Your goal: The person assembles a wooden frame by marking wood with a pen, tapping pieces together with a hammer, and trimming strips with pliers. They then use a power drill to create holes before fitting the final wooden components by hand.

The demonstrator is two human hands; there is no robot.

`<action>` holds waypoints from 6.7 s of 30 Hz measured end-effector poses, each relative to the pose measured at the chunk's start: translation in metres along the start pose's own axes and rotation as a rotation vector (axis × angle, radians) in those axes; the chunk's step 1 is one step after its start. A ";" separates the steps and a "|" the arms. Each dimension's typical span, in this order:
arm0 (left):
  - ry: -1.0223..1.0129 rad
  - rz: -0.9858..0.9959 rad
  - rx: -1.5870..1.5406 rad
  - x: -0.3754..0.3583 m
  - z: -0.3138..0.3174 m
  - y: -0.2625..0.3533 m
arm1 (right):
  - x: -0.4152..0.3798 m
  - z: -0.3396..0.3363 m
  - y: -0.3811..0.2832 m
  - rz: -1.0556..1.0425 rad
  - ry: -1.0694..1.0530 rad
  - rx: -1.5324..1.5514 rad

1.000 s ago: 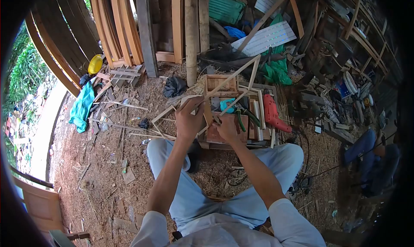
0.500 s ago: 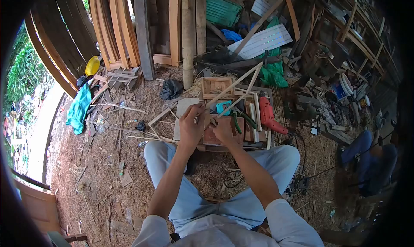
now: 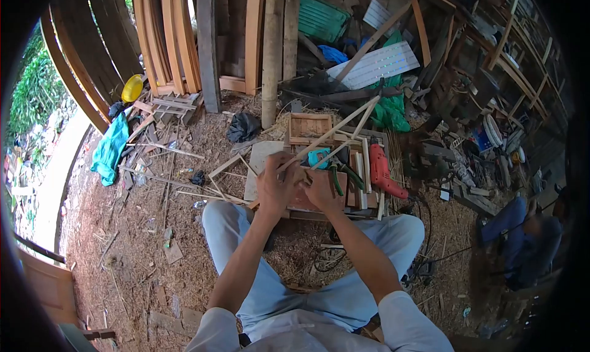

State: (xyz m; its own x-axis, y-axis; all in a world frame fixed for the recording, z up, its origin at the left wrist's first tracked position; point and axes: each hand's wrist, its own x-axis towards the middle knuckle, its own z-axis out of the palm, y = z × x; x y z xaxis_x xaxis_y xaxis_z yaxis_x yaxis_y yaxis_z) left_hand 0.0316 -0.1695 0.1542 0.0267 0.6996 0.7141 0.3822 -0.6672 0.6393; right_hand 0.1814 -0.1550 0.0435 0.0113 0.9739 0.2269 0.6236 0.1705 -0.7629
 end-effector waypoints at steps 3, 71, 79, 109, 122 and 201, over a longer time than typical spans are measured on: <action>0.053 -0.108 -0.034 -0.003 0.000 0.000 | -0.014 -0.030 -0.021 0.090 0.007 -0.013; 0.016 -0.337 -0.149 0.000 0.005 -0.003 | -0.050 -0.158 -0.181 0.032 -0.269 -0.443; 0.014 -0.315 -0.120 -0.003 0.006 -0.006 | -0.046 -0.165 -0.195 0.036 -0.294 -0.463; -0.192 -0.095 0.010 0.029 -0.015 -0.012 | -0.045 -0.113 -0.121 0.122 0.054 0.216; -0.149 -0.235 -0.100 0.016 -0.010 -0.016 | -0.035 -0.159 -0.174 -0.017 -0.249 -0.381; -0.132 -0.192 0.030 0.016 -0.007 0.003 | 0.020 -0.060 0.052 0.336 -0.194 -0.866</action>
State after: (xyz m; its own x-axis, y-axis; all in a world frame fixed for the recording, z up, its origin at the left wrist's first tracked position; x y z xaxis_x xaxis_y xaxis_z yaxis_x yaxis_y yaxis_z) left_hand 0.0268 -0.1624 0.1693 0.0708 0.8418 0.5351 0.4197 -0.5119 0.7496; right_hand 0.2610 -0.1354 0.0442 0.2139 0.9730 -0.0866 0.9752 -0.2178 -0.0382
